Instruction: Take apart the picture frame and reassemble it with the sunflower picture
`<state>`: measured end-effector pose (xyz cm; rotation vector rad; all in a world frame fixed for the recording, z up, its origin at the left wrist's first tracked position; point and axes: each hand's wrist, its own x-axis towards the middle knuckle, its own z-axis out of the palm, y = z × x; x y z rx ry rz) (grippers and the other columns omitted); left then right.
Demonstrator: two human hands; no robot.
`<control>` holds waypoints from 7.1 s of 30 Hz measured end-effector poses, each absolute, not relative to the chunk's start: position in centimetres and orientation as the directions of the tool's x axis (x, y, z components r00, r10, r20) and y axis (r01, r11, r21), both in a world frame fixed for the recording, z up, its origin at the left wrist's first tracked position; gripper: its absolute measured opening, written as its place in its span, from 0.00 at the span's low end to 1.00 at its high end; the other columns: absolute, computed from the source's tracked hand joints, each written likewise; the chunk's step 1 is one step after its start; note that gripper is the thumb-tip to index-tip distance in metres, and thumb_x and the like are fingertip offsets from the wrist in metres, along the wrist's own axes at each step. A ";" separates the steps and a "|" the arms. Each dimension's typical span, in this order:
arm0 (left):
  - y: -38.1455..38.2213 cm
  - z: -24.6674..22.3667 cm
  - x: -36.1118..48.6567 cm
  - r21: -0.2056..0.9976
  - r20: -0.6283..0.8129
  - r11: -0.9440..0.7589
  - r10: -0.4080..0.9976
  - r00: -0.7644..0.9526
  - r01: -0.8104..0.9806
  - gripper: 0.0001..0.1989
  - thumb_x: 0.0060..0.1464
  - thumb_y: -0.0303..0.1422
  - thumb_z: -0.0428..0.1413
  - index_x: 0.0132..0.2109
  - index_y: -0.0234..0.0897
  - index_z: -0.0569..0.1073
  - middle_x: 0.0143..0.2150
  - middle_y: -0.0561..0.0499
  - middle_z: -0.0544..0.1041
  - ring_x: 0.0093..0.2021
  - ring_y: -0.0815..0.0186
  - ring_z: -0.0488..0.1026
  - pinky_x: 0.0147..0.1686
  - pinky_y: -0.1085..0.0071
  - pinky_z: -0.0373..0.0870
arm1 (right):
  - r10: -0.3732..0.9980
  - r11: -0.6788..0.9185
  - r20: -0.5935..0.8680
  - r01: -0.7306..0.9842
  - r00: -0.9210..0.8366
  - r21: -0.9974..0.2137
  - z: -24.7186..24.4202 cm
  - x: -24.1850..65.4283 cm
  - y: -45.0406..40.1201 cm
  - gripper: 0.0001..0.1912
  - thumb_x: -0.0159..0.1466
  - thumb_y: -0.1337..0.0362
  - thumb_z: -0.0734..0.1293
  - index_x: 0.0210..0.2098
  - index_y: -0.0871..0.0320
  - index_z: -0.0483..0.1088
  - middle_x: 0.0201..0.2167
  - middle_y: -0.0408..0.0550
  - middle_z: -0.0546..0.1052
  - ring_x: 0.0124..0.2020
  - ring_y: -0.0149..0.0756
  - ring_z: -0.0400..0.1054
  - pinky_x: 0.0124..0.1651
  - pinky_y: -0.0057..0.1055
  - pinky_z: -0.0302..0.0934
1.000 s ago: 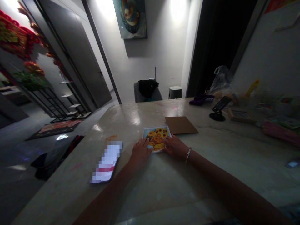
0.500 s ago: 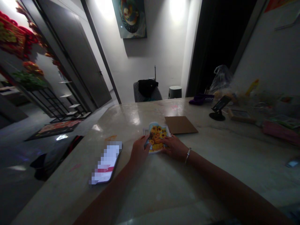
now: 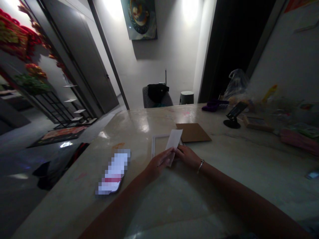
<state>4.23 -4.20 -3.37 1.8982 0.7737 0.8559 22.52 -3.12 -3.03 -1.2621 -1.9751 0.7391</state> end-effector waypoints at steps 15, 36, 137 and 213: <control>-1.9 -3.4 3.5 0.982 0.180 -0.183 0.981 0.072 0.039 0.21 0.46 0.38 0.54 0.48 0.34 0.68 0.49 0.43 0.71 0.45 0.62 0.71 0.47 0.65 0.65 | 0.855 0.514 0.470 0.235 -0.220 -0.825 -2.4 22.8 -3.9 0.14 0.60 0.56 0.58 0.32 0.59 0.68 0.30 0.46 0.73 0.33 0.33 0.65 0.38 0.29 0.59; -1.8 -2.6 1.7 0.850 0.204 -0.092 0.965 -0.163 0.518 0.12 0.45 0.40 0.52 0.25 0.36 0.66 0.22 0.56 0.67 0.25 0.69 0.65 0.26 0.74 0.60 | 0.963 0.192 0.238 0.299 0.127 -0.935 -4.9 24.1 -0.7 0.12 0.58 0.59 0.58 0.37 0.60 0.65 0.31 0.47 0.72 0.30 0.33 0.66 0.30 0.29 0.62; -3.5 -0.3 2.2 0.152 -0.066 -0.094 0.992 0.105 0.984 0.19 0.49 0.27 0.44 0.50 0.31 0.65 0.49 0.42 0.72 0.46 0.61 0.70 0.44 0.69 0.64 | 0.918 0.362 0.260 0.899 -0.298 -0.247 -4.3 24.8 -1.7 0.15 0.59 0.74 0.57 0.42 0.62 0.70 0.48 0.53 0.71 0.48 0.36 0.64 0.52 0.30 0.55; -3.0 -1.1 1.7 0.156 0.071 -0.116 0.992 0.106 0.981 0.22 0.53 0.30 0.46 0.55 0.35 0.63 0.46 0.43 0.71 0.44 0.63 0.70 0.42 0.71 0.64 | 0.946 0.055 -0.065 -0.352 0.319 -0.934 -4.3 25.1 -0.2 0.13 0.47 0.68 0.59 0.34 0.57 0.63 0.29 0.44 0.72 0.30 0.33 0.68 0.28 0.29 0.65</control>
